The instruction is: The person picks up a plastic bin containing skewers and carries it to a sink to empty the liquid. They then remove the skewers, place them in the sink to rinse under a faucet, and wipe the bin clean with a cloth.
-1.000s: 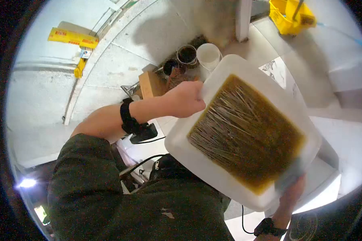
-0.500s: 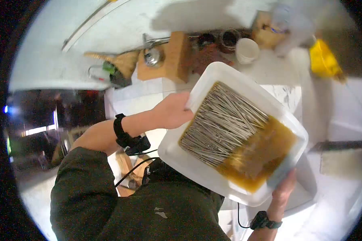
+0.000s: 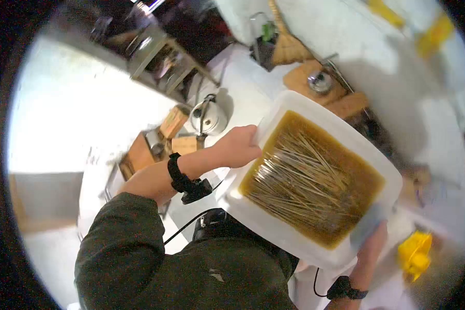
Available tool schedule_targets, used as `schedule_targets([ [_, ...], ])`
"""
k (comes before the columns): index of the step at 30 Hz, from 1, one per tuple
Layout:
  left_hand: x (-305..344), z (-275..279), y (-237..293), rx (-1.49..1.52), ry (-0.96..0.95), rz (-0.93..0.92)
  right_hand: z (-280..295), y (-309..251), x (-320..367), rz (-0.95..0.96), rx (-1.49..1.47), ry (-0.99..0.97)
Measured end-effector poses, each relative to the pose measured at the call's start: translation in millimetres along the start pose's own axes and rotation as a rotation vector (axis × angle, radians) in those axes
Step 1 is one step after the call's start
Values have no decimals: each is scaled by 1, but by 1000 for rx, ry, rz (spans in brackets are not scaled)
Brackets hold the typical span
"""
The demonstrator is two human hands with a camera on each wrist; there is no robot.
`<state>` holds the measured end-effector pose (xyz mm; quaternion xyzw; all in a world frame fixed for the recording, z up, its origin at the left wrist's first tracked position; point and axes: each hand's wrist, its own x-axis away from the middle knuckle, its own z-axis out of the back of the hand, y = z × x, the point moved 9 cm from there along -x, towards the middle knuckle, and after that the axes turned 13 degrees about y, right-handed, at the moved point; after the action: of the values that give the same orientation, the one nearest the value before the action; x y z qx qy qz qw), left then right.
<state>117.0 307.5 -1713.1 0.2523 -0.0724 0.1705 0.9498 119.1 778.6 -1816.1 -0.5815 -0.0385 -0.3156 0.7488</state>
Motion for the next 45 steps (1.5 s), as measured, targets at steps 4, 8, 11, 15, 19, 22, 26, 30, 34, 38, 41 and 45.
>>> schedule_targets([
  [4,27,4,-2,46,103,300,-42,-83,-88,319,372,-350],
  [8,126,-45,-3,160,246,500,-40,-111,-100,466,336,-367],
  [11,196,-65,1,218,405,664,-68,-151,-96,920,702,-307],
  [15,179,-29,-2,281,447,949,-224,-231,-80,548,495,-853],
  [19,291,-40,39,430,722,1087,-230,-253,-2,582,468,-1045],
  [22,242,-26,28,477,808,1223,-340,-269,0,424,475,-1243],
  [26,299,-21,48,486,907,1343,-366,-263,52,365,559,-1364],
  [30,338,-30,51,567,958,1479,-402,-248,114,466,730,-1445],
  [34,389,-14,67,519,1042,1712,-436,-208,200,483,755,-1713],
  [38,441,-18,55,520,1175,1844,-469,-166,331,540,767,-1981],
  [41,482,-13,52,567,1309,1899,-459,-138,402,443,872,-2075],
  [45,554,-33,7,556,1359,1933,-470,-76,513,683,985,-2150],
])
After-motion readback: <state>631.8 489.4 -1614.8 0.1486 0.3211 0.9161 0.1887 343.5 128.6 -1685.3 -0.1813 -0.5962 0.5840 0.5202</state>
